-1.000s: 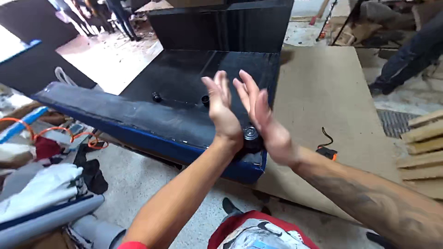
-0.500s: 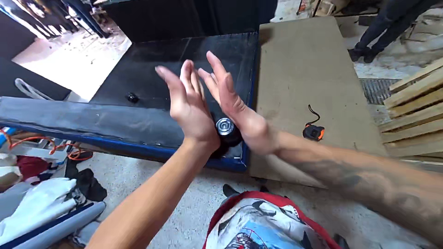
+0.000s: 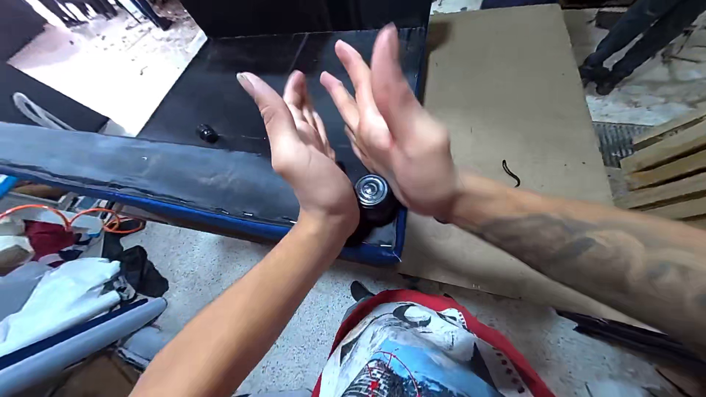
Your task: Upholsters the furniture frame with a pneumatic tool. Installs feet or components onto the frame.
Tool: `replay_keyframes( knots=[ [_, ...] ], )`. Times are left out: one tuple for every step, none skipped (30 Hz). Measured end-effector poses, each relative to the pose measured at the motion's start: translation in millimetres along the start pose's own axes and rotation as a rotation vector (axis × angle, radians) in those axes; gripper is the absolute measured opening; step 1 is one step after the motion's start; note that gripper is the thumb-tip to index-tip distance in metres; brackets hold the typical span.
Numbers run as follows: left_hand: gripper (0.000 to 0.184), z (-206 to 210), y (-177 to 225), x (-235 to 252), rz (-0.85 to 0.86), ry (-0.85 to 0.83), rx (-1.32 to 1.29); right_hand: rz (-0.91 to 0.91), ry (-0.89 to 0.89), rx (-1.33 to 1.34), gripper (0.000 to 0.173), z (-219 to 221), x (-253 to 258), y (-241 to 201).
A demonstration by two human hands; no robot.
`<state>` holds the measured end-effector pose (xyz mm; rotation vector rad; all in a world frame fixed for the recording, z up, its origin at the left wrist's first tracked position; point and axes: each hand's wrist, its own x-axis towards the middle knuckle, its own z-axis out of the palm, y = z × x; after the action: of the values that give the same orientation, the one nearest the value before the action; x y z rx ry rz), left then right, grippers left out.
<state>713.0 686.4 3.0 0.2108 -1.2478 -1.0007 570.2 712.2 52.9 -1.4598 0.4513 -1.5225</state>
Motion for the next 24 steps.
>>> replay_keyframes(
  knots=[
    [0.063, 26.6, 29.2, -3.7, -0.163, 0.172, -0.123, 0.223, 0.237, 0.056, 0.058, 24.8, 6.4, -27.6],
    [0.067, 65.0, 68.9, 7.5, -0.439, 0.49, -0.247, 0.16, 0.22, 0.062, 0.056, 20.3, 5.0, -21.2],
    [0.068, 63.3, 66.9, 0.7, -0.402, 0.39, -0.33, -0.142, 0.016, -0.001, 0.057, -8.1, 0.2, 13.5],
    [0.067, 31.6, 29.4, -11.5, -0.11, 0.009, -0.307, -0.289, -0.11, -0.025, 0.061, -24.6, 1.2, 30.4],
    [0.066, 14.6, 7.1, -4.5, 0.071, -0.166, -0.207, -0.243, -0.142, -0.022, 0.063, -23.4, 2.8, 21.7],
    [0.067, 14.1, 8.4, 3.9, 0.102, -0.206, -0.126, -0.054, -0.052, 0.002, 0.062, -5.5, 3.8, -6.4],
    [0.068, 29.7, 31.6, 7.9, 0.005, -0.151, -0.059, 0.214, 0.133, 0.038, 0.06, 24.7, 10.1, -43.0],
    [0.07, 62.7, 73.2, 14.4, -0.243, 0.003, 0.061, 0.294, 0.234, 0.034, 0.059, 39.8, 19.3, -53.1],
    [0.075, 83.3, 101.1, 20.8, -0.415, 0.028, 0.141, 0.076, 0.179, -0.007, 0.058, 29.6, 18.4, -26.3],
    [0.081, 90.1, 109.2, 26.4, -0.462, 0.001, 0.131, -0.238, 0.023, -0.092, 0.061, 2.1, 18.0, 14.8],
    [0.086, 90.3, 104.5, 33.4, -0.433, 0.027, 0.093, -0.35, -0.059, -0.147, 0.065, -14.7, 20.4, 30.1],
    [0.087, 88.0, 97.4, 37.7, -0.38, 0.096, 0.077, -0.261, -0.048, -0.1, 0.066, -10.8, 16.4, 20.8],
    [0.084, 84.6, 92.9, 38.9, -0.294, 0.141, 0.109, -0.072, 0.033, -0.018, 0.066, 7.8, 12.2, -4.7],
    [0.08, 80.8, 92.5, 37.3, -0.189, 0.136, 0.173, 0.137, 0.117, 0.036, 0.067, 29.7, 12.8, -35.9],
    [0.078, 75.6, 98.0, 33.9, -0.096, 0.092, 0.24, 0.247, 0.13, 0.038, 0.07, 40.0, 14.9, -51.5],
    [0.079, 69.8, 108.4, 31.5, -0.018, 0.069, 0.291, 0.297, 0.068, 0.028, 0.064, 39.4, 16.7, -56.2],
    [0.08, 60.4, 125.4, 28.4, 0.022, 0.052, 0.343, 0.31, -0.069, 0.048, 0.048, 34.3, 18.1, -56.1],
    [0.081, 46.7, 143.2, 25.7, 0.055, 0.073, 0.364, 0.311, -0.284, 0.109, 0.038, 27.3, 20.7, -54.0],
    [0.079, 29.8, 158.2, 20.9, 0.087, 0.135, 0.377, 0.313, -0.531, 0.162, 0.037, 23.1, 26.4, -51.3],
    [0.076, 15.1, 168.5, 13.8, 0.118, 0.229, 0.389, 0.312, -0.784, 0.174, 0.035, 24.6, 33.5, -48.9],
    [0.074, 4.1, 173.1, 5.5, 0.129, 0.306, 0.397, 0.322, -0.98, 0.166, 0.032, 28.7, 39.1, -47.5],
    [0.07, -2.5, 174.4, -2.2, 0.1, 0.348, 0.396, 0.34, -1.054, 0.162, 0.025, 32.9, 39.6, -48.3],
    [0.067, -9.2, 174.4, -8.5, 0.042, 0.325, 0.378, 0.332, -1.001, 0.124, 0.022, 36.6, 35.1, -52.6],
    [0.065, -17.9, 172.8, -13.2, -0.007, 0.264, 0.346, 0.301, -0.859, 0.02, 0.026, 40.3, 28.5, -60.1]
  ],
)
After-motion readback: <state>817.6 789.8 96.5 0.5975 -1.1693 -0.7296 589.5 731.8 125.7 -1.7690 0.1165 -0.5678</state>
